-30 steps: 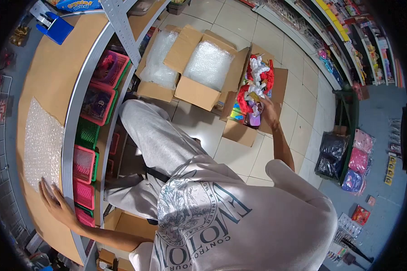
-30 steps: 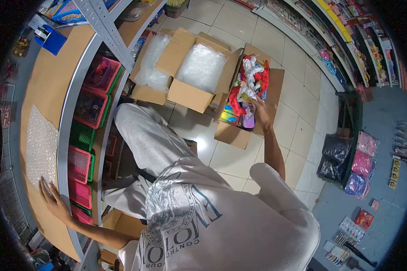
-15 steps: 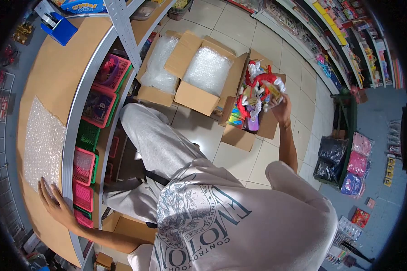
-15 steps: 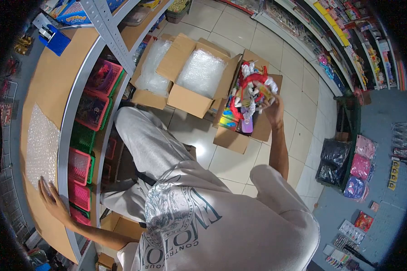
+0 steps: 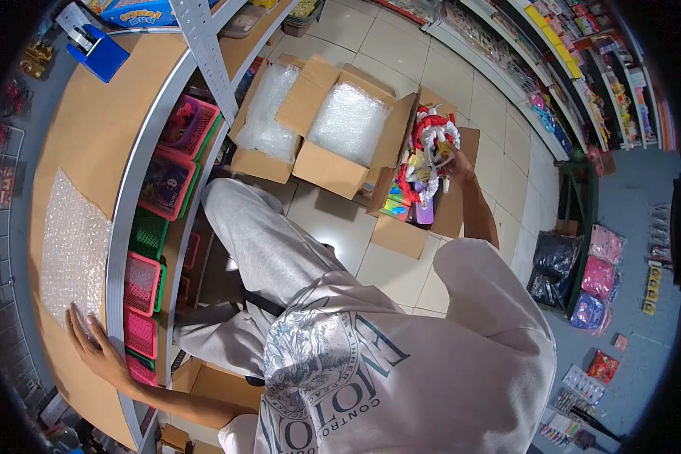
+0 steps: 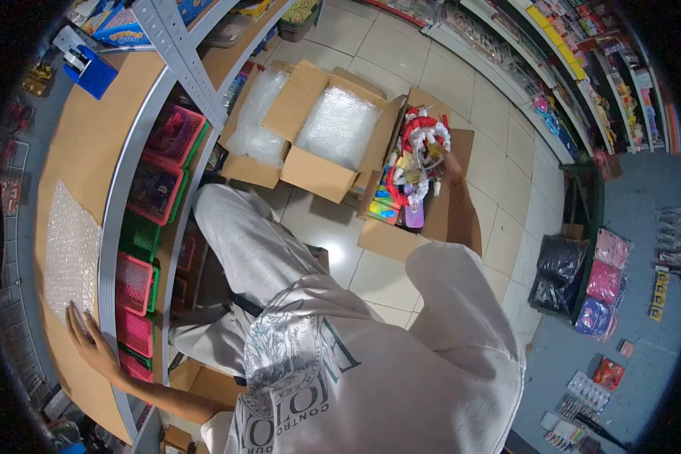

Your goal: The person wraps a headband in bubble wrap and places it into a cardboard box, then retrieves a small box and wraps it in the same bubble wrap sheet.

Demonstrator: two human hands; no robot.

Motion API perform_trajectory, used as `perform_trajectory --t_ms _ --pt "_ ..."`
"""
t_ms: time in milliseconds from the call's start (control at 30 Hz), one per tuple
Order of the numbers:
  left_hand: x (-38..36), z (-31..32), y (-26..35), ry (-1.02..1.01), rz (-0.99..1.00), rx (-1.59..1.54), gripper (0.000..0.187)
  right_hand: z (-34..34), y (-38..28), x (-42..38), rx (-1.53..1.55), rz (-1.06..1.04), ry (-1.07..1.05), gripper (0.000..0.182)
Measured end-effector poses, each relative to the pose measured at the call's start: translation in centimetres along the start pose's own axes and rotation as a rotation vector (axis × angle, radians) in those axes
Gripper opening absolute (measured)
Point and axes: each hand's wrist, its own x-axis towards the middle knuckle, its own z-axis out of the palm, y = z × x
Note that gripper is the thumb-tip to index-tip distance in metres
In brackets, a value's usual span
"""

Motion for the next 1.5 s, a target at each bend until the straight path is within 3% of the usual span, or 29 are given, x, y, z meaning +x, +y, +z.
perform_trajectory --t_ms 67,167,267,367,433,500,600,700,900,1000,1100,1200,1300,1400,1500 --pt "-0.1 0.0 0.3 0.005 -0.024 -0.031 0.044 -3.8 2.5 4.1 0.022 0.201 0.054 0.047" --pt "-0.1 -0.2 0.6 -0.003 -0.008 0.007 0.043 -0.3 1.5 -1.7 -0.024 -0.233 0.19 0.047" --pt "-0.1 -0.1 0.4 -0.001 -0.011 -0.025 0.043 4.0 2.6 -3.8 -0.278 -0.48 0.789 0.034" --pt "-0.1 0.1 0.1 -0.003 -0.014 -0.046 0.043 8.9 3.4 -11.2 -0.741 -0.645 0.557 0.028" --pt "-0.1 0.0 0.0 -0.003 0.004 -0.031 0.043 12.1 4.5 -15.4 -1.071 -0.376 0.388 0.03" --pt "-0.1 0.0 0.0 -0.008 0.002 -0.044 0.043 8.4 13.1 -11.7 -1.142 -0.392 0.127 0.033" --pt "-0.1 0.2 0.1 -0.02 -0.017 -0.094 0.043 8.1 16.8 -11.8 -1.22 -0.052 0.129 0.054" --pt "-0.2 0.0 0.1 -0.017 -0.009 -0.072 0.043 9.3 17.3 -11.1 -1.171 0.125 0.276 0.072" --pt "-0.1 -0.1 0.1 0.01 0.038 0.02 0.041 8.3 19.5 -9.8 -0.862 0.13 0.308 0.096" --pt "-0.1 -0.1 0.5 0.016 0.018 0.01 0.041 8.6 19.1 -10.4 -0.929 0.064 0.368 0.096" --pt "-0.1 0.0 0.8 0.014 -0.013 -0.019 0.041 6.1 22.3 -7.9 -0.716 -0.033 0.333 0.095" --pt "-0.1 0.2 0.8 0.024 -0.006 -0.043 0.042 6.5 22.7 -7.2 -0.762 0.12 0.488 0.092" --pt "-0.1 0.1 0.7 0.029 0.015 0.001 0.042 11.8 15.5 -13.0 -0.984 0.328 0.53 0.087" --pt "-0.1 -0.1 0.8 0.024 0.011 0.015 0.041 11.6 16.7 -13.0 -0.912 0.243 0.62 0.074" --pt "-0.1 0.0 0.9 0.028 0.008 0.006 0.041 10.9 16.4 -13.7 -0.828 0.194 0.525 0.062"
